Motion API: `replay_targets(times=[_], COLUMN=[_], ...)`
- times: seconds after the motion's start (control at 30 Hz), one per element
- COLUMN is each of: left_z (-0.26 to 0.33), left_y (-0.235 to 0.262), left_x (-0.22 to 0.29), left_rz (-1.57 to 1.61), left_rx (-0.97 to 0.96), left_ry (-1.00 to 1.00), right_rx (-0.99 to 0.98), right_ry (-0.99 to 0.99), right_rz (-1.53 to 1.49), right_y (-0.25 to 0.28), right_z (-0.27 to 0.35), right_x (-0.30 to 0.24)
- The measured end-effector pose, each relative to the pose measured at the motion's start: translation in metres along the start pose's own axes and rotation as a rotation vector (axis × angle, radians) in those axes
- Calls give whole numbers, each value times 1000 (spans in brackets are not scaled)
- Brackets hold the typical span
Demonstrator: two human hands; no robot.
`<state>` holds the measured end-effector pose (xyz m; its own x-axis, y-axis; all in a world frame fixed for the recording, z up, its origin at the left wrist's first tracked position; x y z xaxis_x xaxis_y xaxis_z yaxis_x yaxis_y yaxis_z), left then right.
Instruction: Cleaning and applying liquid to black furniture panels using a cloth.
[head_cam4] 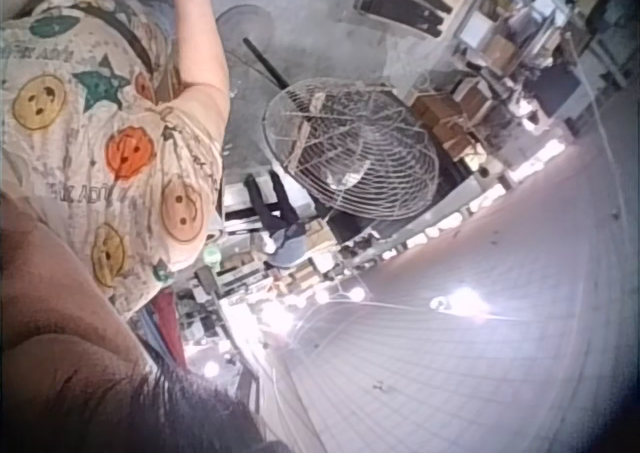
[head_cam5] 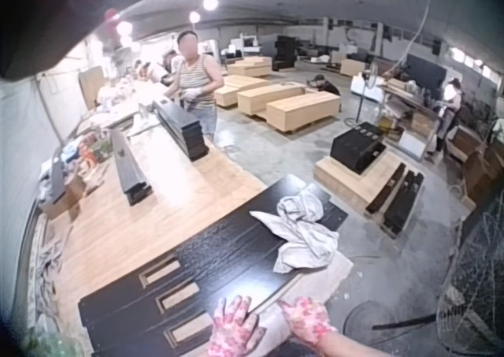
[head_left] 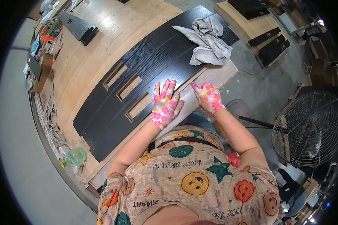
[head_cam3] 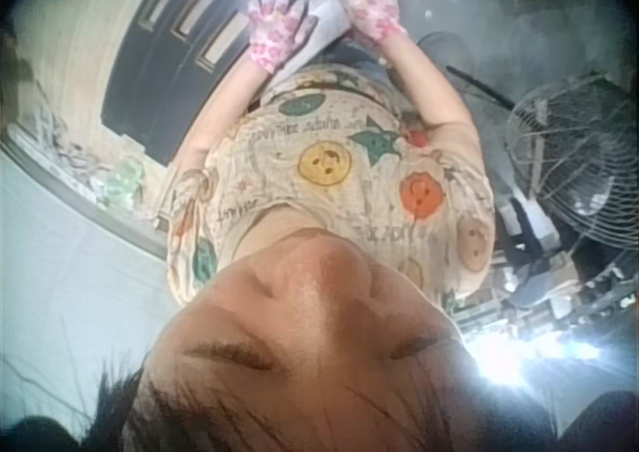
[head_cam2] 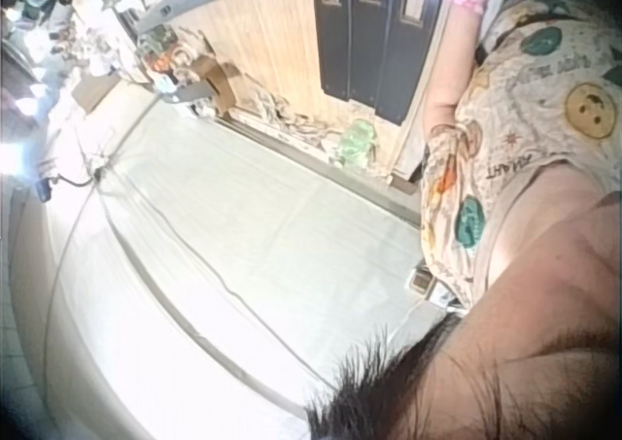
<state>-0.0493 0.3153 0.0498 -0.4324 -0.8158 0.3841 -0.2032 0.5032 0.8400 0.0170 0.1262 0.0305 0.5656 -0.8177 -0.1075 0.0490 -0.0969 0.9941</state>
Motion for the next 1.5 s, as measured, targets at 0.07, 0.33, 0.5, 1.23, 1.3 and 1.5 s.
replay_targets(times=[0.07,0.33,0.5,1.23,1.3,1.5], left_z=[-1,-3,-3,47,46,47], left_y=[0,19,62,103,108,111], left_x=[0,0,-93,-199,-198,-197], left_rz=[6,139,-36,-542,-538,-472], left_rx=[6,162,374,326,318,348], left_ry=[4,74,294,809,841,816], right_rx=[34,313,558,456,198,346], right_ry=[21,-104,-334,-471,-198,523], right_rz=[42,-90,-33,25,-126,173], right_y=[2,12,69,23,-18,7], right_z=[6,11,-83,-205,-190,-212], right_x=[12,67,86,170,80,-64])
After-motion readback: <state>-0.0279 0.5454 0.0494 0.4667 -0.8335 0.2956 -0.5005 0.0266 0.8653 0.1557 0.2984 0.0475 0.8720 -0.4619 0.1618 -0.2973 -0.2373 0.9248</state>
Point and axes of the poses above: each hand's wrist, its own z-axis away from the middle knuckle, its own y-axis out of the back of the hand, x = y × z, the point moved 2 cm from there along -z, towards the middle knuckle, and after that the axes turned 6 degrees about z, right-handed, at the moved point
